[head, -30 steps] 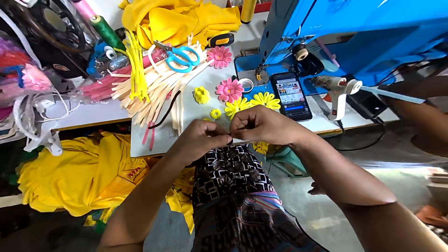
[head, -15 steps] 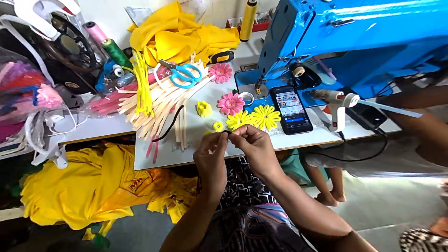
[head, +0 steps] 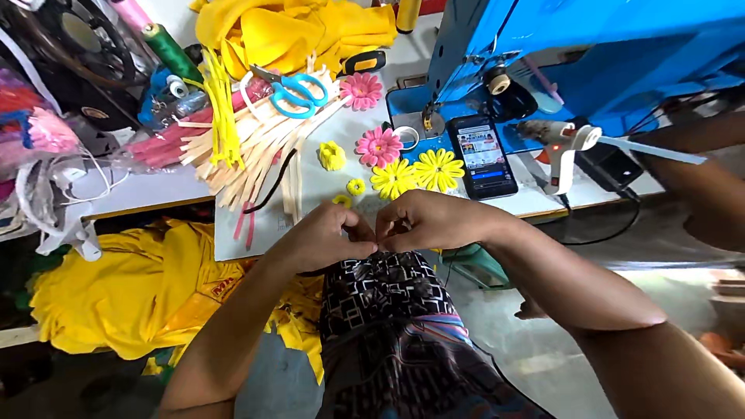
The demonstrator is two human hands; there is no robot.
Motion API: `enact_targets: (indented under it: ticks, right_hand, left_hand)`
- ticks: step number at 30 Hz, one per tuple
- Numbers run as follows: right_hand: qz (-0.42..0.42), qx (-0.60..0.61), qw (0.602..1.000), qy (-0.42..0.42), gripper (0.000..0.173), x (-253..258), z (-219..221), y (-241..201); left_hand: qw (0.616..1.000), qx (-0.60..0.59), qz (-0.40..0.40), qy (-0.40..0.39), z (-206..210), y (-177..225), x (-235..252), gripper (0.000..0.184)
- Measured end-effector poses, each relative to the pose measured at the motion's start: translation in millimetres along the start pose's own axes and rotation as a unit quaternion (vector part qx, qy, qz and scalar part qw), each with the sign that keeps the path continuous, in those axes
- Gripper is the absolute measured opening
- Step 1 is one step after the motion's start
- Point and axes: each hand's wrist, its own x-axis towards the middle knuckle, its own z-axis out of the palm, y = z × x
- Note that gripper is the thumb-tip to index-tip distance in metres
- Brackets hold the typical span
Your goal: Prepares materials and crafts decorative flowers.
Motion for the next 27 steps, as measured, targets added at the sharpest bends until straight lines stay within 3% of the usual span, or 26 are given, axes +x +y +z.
enact_targets:
  ticks: [6, 12, 17, 23, 25, 27]
  right_hand:
    - [0.012, -0.025, 0.999, -0.019, 0.011, -1, -4, -4]
    - [-0.027, 0.036, 0.991, 0.127, 0.012, -9, -9, -1]
    - [-0.015, 0.200, 0.937, 0.286, 0.007, -6, 22, 9]
    - [-0.020, 0.308, 0.867, 0.392, 0.012, 9, 51, 14]
    - [-0.014, 0.288, 0.880, 0.377, 0.010, 7, 47, 16]
    - [0.001, 0.245, 0.917, 0.315, 0.009, 0, 34, 17]
  left_hand:
    - [1.000, -0.020, -0.004, -0.003, 6, -6, -1, 0.001]
    - [0.983, -0.049, 0.036, 0.172, 19, -5, -6, 0.004]
    - [0.915, -0.220, 0.047, 0.335, 47, -8, 5, 0.009]
    - [0.812, -0.366, 0.035, 0.454, 84, 3, 24, 0.013]
    - [0.821, -0.360, 0.035, 0.443, 86, 0, 20, 0.011]
    - [0.876, -0.293, 0.012, 0.383, 72, -5, 9, 0.009]
